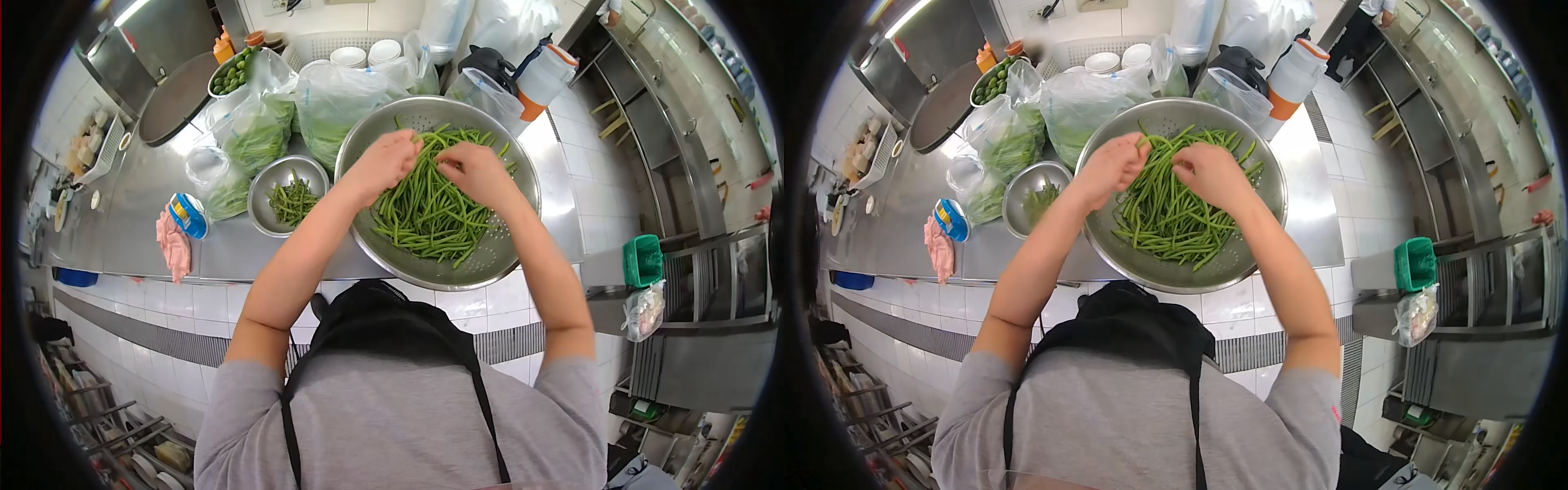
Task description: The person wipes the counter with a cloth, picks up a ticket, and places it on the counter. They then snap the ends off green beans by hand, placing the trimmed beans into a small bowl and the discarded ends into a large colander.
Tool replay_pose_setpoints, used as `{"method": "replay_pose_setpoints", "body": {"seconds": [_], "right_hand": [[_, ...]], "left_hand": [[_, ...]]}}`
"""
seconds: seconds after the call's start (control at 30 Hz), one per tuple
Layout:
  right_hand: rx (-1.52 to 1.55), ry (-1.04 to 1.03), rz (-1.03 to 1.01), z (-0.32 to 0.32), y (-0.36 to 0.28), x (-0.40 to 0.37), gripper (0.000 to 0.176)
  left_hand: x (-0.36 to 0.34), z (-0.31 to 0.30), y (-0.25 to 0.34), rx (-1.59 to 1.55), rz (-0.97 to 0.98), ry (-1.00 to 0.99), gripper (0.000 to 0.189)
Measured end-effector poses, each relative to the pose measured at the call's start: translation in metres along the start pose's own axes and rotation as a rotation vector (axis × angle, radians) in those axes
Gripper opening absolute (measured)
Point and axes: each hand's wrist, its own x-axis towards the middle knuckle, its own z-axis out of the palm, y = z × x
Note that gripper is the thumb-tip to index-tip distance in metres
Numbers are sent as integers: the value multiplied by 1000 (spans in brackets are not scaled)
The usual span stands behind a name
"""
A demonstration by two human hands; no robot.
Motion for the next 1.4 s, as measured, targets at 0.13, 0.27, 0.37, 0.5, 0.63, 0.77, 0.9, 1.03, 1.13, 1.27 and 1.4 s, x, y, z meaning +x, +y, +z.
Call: {"method": "replay_pose_setpoints", "body": {"seconds": [0.13, 0.27, 0.37, 0.5, 0.63, 0.77, 0.9, 1.03, 1.13, 1.27, 1.4], "right_hand": [[-38, -320, 152, 48, 8, 22, 20], [-380, -408, 210, 81, 10, 28, 17], [13, -211, 228, 69, 15, 31, 13], [181, -44, 308, 24, 31, 32, 15], [767, 152, 480, -28, 5, 20, 21], [826, 342, 589, -54, -14, -26, 19], [680, 398, 597, -44, -28, -68, 18], [879, 503, 597, -14, -44, -74, 22], [1265, 481, 586, -7, -57, -71, 24], [1677, 409, 573, -11, -61, -69, 21], [1677, 311, 503, -11, -63, -73, 20]], "left_hand": [[-4, 1, 7, -123, 54, 70, 15], [-1, -15, -9, -30, 128, 63, 17], [-4, -34, -12, 488, 217, -26, 16], [0, -24, -31, 1530, 271, -328, 14], [15, -4, -57, 1717, 372, -657, 18], [24, -13, -22, 1369, 477, -544, 11], [15, 2, 12, 291, 362, 22, 17], [3, 27, 7, -443, 165, 109, 21], [-4, 41, -1, -503, 186, 76, 21], [-13, 43, -11, -296, 245, 21, 21], [-19, 34, -13, 59, 316, 0, 28]]}}
